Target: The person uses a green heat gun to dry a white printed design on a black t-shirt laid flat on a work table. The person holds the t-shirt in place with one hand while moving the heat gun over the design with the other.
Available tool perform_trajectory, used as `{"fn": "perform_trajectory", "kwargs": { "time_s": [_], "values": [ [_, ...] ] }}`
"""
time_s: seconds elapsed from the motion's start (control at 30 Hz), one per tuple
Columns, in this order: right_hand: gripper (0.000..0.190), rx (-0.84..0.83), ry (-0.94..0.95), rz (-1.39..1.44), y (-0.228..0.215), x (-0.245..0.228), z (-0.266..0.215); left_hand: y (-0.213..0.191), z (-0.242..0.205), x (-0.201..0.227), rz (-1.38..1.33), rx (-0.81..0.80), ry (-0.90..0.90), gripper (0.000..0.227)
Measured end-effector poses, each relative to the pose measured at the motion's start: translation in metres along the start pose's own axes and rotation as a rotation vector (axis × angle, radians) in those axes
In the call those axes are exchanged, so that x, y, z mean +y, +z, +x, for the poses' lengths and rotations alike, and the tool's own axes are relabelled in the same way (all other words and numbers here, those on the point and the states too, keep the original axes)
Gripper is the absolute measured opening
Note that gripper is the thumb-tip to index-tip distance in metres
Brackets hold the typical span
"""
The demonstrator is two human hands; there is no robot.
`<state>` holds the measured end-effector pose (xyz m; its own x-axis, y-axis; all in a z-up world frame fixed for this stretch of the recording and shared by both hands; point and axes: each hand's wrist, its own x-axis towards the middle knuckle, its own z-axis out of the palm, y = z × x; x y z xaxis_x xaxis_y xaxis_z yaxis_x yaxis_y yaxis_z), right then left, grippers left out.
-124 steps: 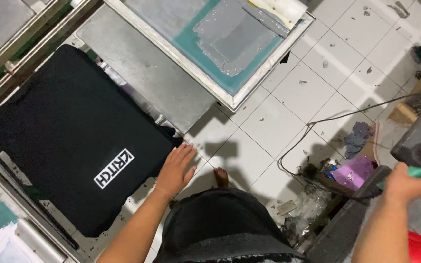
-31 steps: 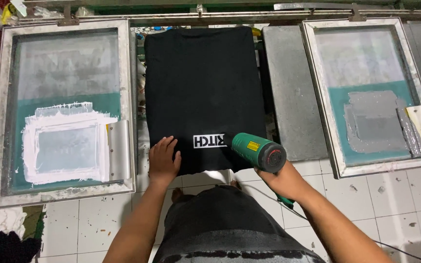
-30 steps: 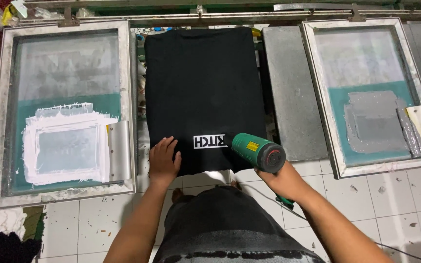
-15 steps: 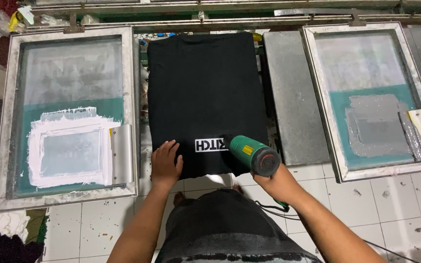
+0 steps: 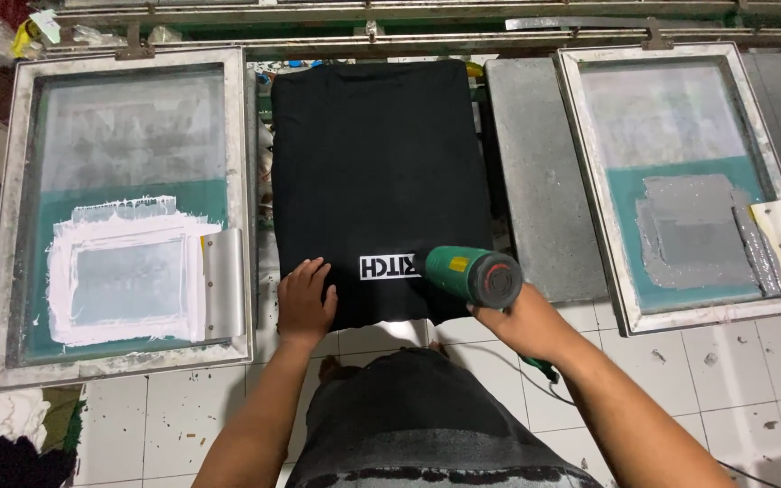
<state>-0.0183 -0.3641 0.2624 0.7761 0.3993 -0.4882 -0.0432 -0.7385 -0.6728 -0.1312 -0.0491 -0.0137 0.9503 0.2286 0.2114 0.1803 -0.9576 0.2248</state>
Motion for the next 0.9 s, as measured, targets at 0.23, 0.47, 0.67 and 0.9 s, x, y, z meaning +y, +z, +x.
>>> {"fn": "perform_trajectory", "kwargs": {
  "time_s": [0.23,0.47,0.67,0.9],
  "values": [
    [0.046,0.024,-0.006,-0.024,-0.010,-0.007,0.007,0.013,-0.002,-0.007,-0.046,0.103,0.033,0.037],
    [0.048,0.038,-0.060,-0.015,-0.011,-0.009,0.019,0.016,-0.003,-0.007,-0.063,0.126,0.043,0.037],
    [0.048,-0.021,-0.018,-0.082,-0.023,-0.009,0.024,0.022,-0.002,-0.010,-0.050,0.151,0.065,0.037],
    [0.048,-0.110,0.018,-0.226,-0.027,-0.017,0.028,0.019,-0.004,-0.008,-0.037,0.148,0.056,0.041]
  ]
}}
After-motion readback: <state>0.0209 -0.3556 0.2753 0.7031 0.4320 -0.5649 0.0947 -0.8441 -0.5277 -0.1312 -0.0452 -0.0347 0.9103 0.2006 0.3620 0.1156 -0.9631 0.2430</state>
